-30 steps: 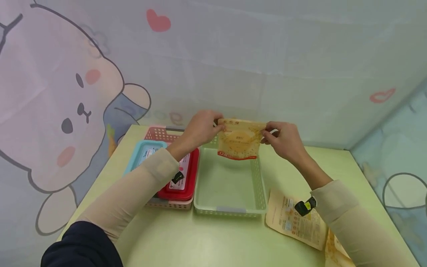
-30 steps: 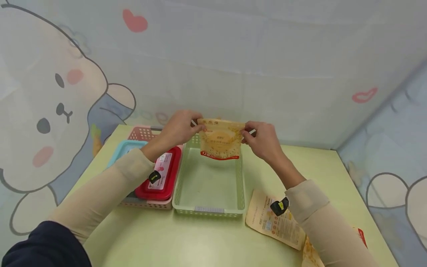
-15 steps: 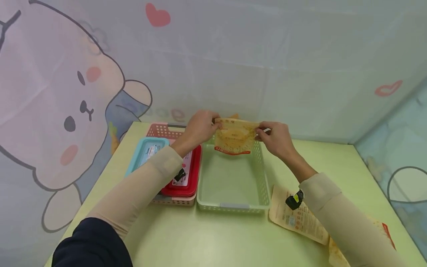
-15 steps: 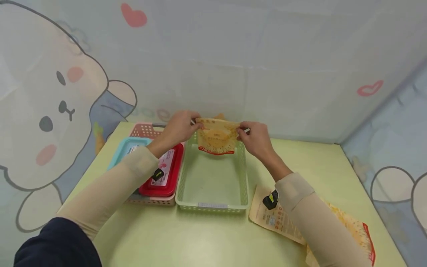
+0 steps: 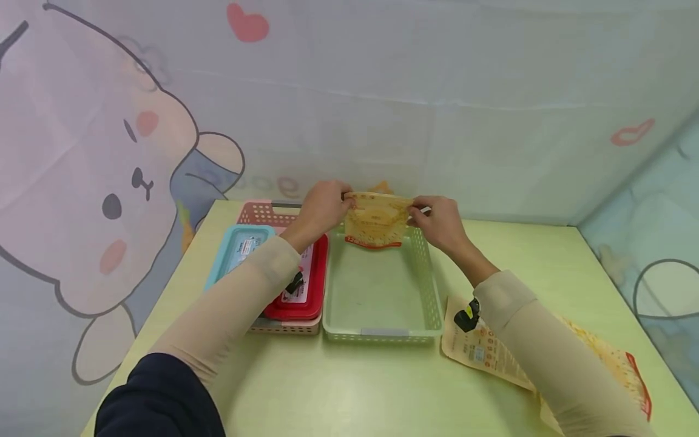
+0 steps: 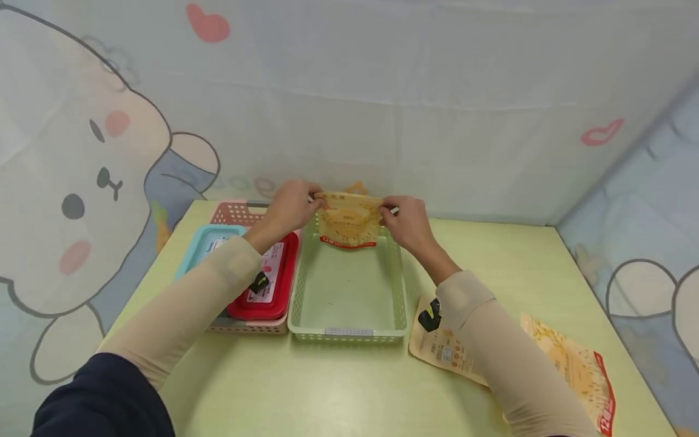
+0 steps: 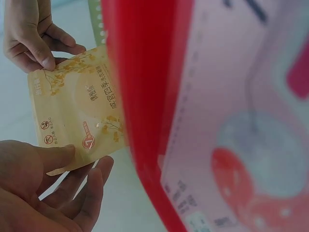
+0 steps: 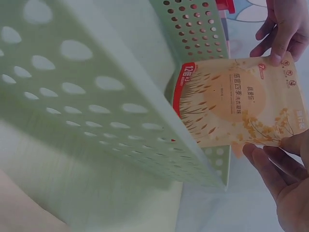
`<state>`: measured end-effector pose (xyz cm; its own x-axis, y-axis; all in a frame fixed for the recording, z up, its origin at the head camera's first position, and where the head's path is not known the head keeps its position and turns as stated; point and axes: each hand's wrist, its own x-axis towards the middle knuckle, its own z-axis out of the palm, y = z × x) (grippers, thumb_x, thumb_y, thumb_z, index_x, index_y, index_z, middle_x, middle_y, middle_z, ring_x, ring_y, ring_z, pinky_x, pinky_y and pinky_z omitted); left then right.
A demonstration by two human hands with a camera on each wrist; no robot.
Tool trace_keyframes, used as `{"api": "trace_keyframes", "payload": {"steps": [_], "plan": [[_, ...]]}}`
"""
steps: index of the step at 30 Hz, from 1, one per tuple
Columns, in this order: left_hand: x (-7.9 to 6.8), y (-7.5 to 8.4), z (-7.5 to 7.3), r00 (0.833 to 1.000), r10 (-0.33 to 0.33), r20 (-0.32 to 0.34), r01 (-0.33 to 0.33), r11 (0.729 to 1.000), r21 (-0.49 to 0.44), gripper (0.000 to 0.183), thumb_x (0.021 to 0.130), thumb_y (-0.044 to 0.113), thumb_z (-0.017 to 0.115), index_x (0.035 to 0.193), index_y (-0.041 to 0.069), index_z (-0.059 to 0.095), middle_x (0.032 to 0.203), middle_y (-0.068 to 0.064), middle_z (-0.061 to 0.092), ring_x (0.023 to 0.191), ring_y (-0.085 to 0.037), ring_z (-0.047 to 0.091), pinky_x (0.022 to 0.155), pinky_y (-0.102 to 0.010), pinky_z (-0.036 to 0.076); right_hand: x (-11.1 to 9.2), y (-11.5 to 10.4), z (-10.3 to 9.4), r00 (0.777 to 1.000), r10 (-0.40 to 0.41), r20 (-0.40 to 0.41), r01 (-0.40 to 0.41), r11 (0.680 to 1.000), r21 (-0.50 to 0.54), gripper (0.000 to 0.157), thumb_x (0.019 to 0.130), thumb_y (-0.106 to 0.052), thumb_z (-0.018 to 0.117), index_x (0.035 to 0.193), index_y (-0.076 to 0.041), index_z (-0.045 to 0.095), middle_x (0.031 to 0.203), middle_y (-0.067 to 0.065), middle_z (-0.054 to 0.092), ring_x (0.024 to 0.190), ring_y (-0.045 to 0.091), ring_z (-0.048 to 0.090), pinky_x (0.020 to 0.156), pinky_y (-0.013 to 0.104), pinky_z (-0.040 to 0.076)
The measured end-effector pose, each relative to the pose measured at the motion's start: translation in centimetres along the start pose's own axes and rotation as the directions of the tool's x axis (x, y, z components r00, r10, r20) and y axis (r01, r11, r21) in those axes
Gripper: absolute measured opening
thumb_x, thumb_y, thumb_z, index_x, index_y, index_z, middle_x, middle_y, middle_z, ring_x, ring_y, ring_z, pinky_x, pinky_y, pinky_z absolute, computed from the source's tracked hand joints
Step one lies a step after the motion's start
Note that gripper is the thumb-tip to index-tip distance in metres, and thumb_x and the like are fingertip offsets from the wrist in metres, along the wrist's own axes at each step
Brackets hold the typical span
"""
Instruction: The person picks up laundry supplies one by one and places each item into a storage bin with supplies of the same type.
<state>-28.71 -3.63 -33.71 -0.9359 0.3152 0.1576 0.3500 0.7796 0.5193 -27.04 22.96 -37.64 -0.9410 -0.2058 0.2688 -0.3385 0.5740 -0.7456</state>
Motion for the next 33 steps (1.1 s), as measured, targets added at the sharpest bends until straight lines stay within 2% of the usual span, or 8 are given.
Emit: {"api": "trace_keyframes", "payload": {"steps": [5,15,23,28,33], "plan": [[-0.1,-0.5,0.0,1.000,-0.009,0.004,0.009,1.000,-0.007,0.021,0.109,0.016,0.063,0.113,0.006,0.080,0.108,-0.010,0.078,0.069,-0.017,0.060,0.066,-0.032,0.050,0.2,0.0,0.5,1.000,0.021,0.014,-0.022,1.000,0.012,0.020,0.107,-0.008,0.063,0.117,0.004,0.076,0.113,0.021,0.074,0.093,0.038,0.078,0.078,0.045,0.064],[-0.3,-1.2,-0.1,1.000,-0.026,0.001,0.026,1.000,-0.011,0.023,0.110,0.013,0.059,0.115,0.005,0.080,0.109,-0.010,0.079,0.064,-0.017,0.058,0.059,-0.029,0.046,1.0,-0.1,1.4,0.999,0.037,0.025,-0.037,0.999,-0.021,0.022,0.108,-0.010,0.062,0.119,0.002,0.076,0.117,0.021,0.075,0.091,0.031,0.079,0.079,0.045,0.063],[-0.2,-1.3,0.0,1.000,-0.024,0.012,0.024,1.000,0.017,0.024,0.110,0.013,0.058,0.111,0.004,0.081,0.107,-0.011,0.079,0.066,-0.016,0.060,0.062,-0.030,0.048,0.9,-0.1,1.6,0.998,0.053,0.032,-0.052,0.999,-0.014,0.023,0.108,-0.010,0.062,0.121,0.003,0.075,0.117,0.021,0.074,0.092,0.032,0.079,0.079,0.044,0.064],[-0.2,-1.0,-0.4,0.999,-0.037,0.035,0.036,0.999,0.022,0.026,0.110,0.014,0.057,0.106,0.006,0.082,0.104,-0.011,0.079,0.064,-0.017,0.059,0.062,-0.031,0.047,0.9,0.1,1.5,0.998,0.054,0.026,-0.054,0.999,-0.004,0.023,0.108,-0.010,0.061,0.121,0.003,0.075,0.116,0.021,0.074,0.095,0.038,0.078,0.079,0.045,0.063],[-0.2,-1.0,-0.4,0.997,-0.054,0.061,0.053,0.998,0.023,0.026,0.111,0.015,0.057,0.106,0.007,0.081,0.101,-0.010,0.078,0.066,-0.017,0.059,0.064,-0.032,0.048,0.8,0.3,1.7,0.997,0.077,0.032,-0.078,0.997,0.018,0.022,0.108,-0.010,0.062,0.120,0.002,0.075,0.117,0.020,0.074,0.095,0.037,0.078,0.078,0.043,0.064]]}}
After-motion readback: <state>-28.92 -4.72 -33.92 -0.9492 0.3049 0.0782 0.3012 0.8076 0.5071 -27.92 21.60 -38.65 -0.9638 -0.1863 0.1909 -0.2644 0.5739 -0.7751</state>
